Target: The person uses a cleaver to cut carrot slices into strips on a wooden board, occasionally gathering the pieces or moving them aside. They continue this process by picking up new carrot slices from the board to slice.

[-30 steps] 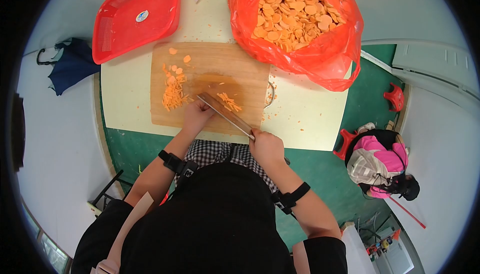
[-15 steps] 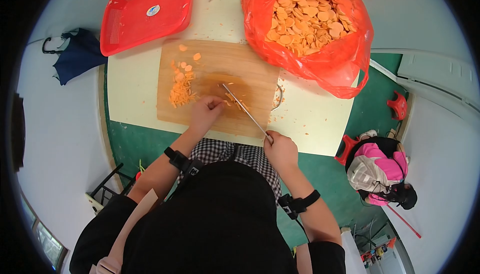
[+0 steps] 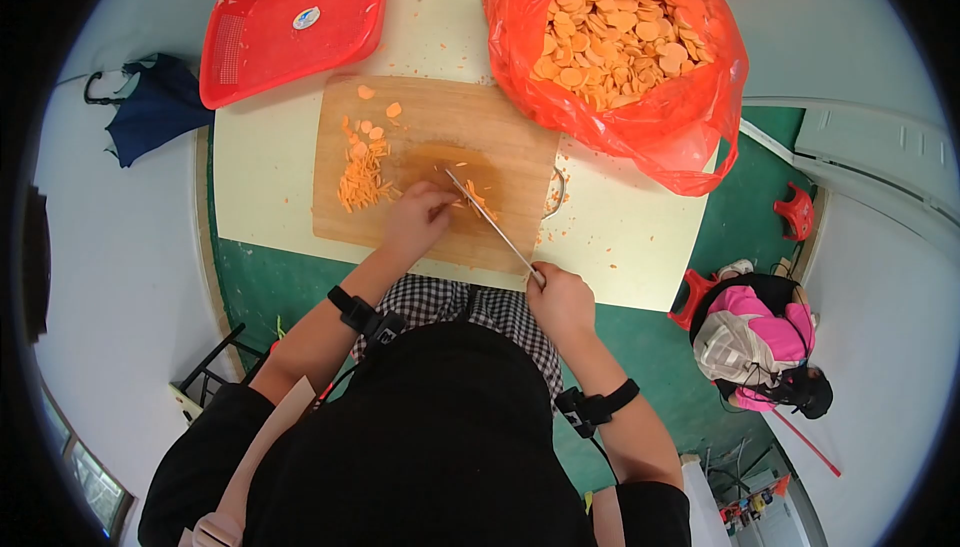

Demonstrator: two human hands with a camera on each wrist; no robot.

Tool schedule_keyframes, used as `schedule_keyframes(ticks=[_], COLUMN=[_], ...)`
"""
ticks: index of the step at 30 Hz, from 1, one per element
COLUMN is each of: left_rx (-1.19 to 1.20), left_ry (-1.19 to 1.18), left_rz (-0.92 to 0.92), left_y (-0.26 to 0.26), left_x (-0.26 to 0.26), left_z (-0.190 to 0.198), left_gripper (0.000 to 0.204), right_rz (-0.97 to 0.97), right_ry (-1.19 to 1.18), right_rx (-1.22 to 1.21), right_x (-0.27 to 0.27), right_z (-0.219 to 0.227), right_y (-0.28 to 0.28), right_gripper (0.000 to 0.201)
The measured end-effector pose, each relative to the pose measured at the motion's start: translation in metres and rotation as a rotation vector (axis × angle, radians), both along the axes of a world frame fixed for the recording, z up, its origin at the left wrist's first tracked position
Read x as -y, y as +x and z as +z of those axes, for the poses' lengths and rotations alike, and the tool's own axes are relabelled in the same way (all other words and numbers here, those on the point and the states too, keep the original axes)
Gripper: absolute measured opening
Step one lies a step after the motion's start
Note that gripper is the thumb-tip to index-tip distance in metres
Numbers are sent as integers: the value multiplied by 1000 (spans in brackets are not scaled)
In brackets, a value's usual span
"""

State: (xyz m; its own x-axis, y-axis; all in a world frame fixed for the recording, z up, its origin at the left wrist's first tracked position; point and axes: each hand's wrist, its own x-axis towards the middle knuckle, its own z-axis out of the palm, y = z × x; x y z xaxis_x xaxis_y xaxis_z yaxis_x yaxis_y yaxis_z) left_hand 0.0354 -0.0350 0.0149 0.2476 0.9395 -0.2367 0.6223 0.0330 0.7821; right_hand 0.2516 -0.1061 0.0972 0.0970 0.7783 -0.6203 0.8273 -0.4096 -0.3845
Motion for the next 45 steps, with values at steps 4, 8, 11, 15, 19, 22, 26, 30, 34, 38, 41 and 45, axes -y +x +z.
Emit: schedule_keyframes(ticks=[4,8,11,15,19,22,26,30,34,38,41,45], left_rx=[52,-9,-62,-130,-120,-28,-49,-75,-110,-247,-224,-252], left_ry=[41,74,99,230,321,259,212,183,246,313,356,384], left_rz=[50,-7,-57,-158,-265,-170,-203,-189,-170,-272,-264,-271], left_y=[1,0,0,-3,-7,-7,-12,-9,-7,-9,-8,-7], left_x=[3,2,2,2,-1,-2,-4,-6,-5,0,1,3], left_z=[-1,-6,-7,-4,0,3,0,4,8,8,5,2], left_gripper=[18,17,16,14,18,15,14,10,9,10,10,9], right_rz=[-6,5,13,-10,-14,-19,-27,-20,39,146,176,185], right_ry=[-11,-15,-16,-35,-15,-9,-1,-5,27,73,84,33], right_rx=[10,5,3,-2,0,6,-1,-9,14,64,88,132], right_x=[-1,1,3,5,5,6,7,9,10,10,12,12], right_z=[1,0,-2,0,1,0,1,-1,-1,2,2,-1], right_y=[1,2,1,0,0,1,1,0,0,-1,-3,-10], right_gripper=[21,21,21,21,20,20,20,20,21,18,16,15])
